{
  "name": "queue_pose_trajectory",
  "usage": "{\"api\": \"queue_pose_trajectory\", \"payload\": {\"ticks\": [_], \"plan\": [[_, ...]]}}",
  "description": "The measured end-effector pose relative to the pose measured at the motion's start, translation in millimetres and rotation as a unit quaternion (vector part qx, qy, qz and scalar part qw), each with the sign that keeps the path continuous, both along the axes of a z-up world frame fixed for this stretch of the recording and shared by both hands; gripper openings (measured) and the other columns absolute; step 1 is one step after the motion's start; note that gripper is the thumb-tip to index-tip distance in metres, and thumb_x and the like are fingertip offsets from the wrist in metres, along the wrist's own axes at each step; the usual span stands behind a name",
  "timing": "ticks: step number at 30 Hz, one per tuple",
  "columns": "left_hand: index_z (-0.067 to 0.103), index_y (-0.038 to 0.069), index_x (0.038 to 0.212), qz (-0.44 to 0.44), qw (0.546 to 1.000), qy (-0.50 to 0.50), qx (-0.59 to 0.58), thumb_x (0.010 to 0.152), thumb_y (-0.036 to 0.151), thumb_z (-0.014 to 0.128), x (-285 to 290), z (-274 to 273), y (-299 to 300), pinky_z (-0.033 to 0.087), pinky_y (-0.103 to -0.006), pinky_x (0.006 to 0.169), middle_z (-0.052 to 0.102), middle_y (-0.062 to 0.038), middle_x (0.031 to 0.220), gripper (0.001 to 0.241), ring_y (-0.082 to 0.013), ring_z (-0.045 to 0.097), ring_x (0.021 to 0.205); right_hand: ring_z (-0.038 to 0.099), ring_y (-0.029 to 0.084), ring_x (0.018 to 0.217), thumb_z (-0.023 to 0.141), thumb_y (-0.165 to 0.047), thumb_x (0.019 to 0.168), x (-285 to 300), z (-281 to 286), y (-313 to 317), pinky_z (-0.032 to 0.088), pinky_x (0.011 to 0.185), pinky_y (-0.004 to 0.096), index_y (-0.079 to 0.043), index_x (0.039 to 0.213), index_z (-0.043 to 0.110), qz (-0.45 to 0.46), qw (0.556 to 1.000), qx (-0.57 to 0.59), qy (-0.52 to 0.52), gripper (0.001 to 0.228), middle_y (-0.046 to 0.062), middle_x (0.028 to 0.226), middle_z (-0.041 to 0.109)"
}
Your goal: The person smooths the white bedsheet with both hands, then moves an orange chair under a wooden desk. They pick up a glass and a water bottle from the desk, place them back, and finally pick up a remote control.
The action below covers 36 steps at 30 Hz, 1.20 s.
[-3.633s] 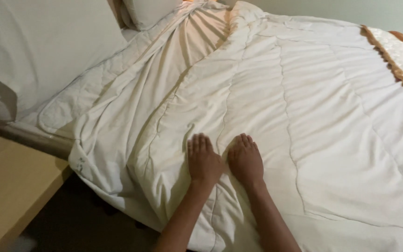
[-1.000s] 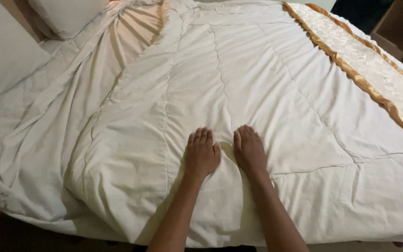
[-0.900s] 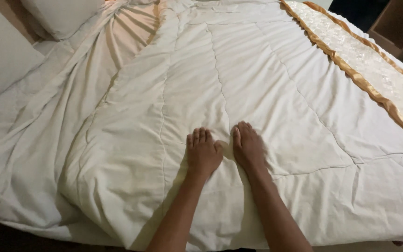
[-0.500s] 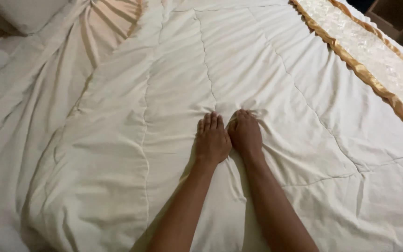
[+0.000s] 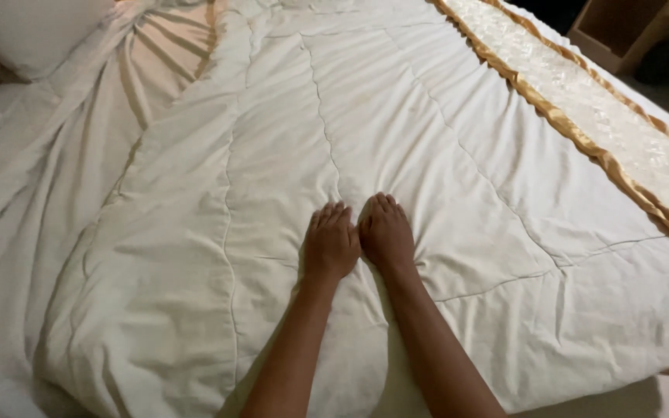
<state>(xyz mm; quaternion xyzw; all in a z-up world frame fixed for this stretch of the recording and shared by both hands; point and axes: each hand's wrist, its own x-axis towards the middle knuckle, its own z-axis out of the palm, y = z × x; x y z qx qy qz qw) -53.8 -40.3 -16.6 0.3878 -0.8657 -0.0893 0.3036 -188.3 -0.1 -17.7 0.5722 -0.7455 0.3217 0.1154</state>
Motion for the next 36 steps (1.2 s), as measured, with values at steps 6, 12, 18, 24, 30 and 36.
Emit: {"api": "queue_pose_trajectory", "payload": {"ticks": [6,12,18,24,30,36], "plan": [[0.062,-0.001,0.135,-0.002,0.999,0.044,-0.016,0.098,0.023,0.043,16,0,14,0.03,-0.0454,0.121,0.06,-0.018,0.145,0.048,-0.0298,0.049,0.142,0.05,0.038,0.139,0.051,-0.02,0.095,12,4,23,0.036,0.118,0.048,0.003,0.132,0.062,0.002,1.0,0.01,-0.017,0.045,0.023,0.142,0.06],[0.061,-0.001,0.135,0.001,0.999,0.035,-0.001,0.099,0.022,0.041,17,4,16,0.03,-0.0447,0.121,0.06,-0.017,0.145,0.048,-0.0286,0.049,0.142,0.052,0.038,0.137,0.053,-0.018,0.095,5,-8,18,0.037,0.116,0.048,0.003,0.13,0.063,0.007,1.0,-0.007,-0.017,0.043,0.022,0.141,0.061],[0.062,0.0,0.135,-0.001,1.0,0.025,0.01,0.096,0.023,0.043,16,5,17,0.029,-0.0449,0.122,0.059,-0.015,0.146,0.049,-0.0281,0.048,0.143,0.055,0.036,0.136,0.055,-0.018,0.092,1,-7,13,0.039,0.117,0.045,0.003,0.129,0.065,0.013,1.0,-0.006,-0.007,0.043,0.021,0.14,0.063],[0.058,0.0,0.14,0.01,1.0,0.008,-0.017,0.098,0.025,0.045,7,5,8,0.026,-0.0502,0.121,0.053,-0.016,0.151,0.05,-0.0302,0.043,0.145,0.056,0.038,0.132,0.058,-0.018,0.087,-3,3,-6,0.04,0.114,0.045,0.006,0.128,0.064,0.02,1.0,0.0,-0.013,0.048,0.025,0.138,0.063],[0.054,0.001,0.143,0.036,0.999,-0.028,-0.004,0.096,0.024,0.045,8,25,13,0.024,-0.0489,0.123,0.05,-0.014,0.154,0.054,-0.0291,0.039,0.148,0.057,0.039,0.132,0.058,-0.018,0.086,2,14,-4,0.041,0.115,0.045,0.005,0.126,0.066,0.02,1.0,-0.002,-0.022,0.047,0.024,0.137,0.064],[0.051,0.001,0.146,0.037,0.999,-0.038,0.009,0.098,0.027,0.042,7,13,10,0.021,-0.0471,0.124,0.047,-0.014,0.157,0.055,-0.0277,0.036,0.149,0.054,0.039,0.134,0.055,-0.019,0.092,0,-5,-5,0.037,0.116,0.047,0.004,0.129,0.064,0.012,1.0,-0.018,0.001,0.045,0.025,0.138,0.062]]}}
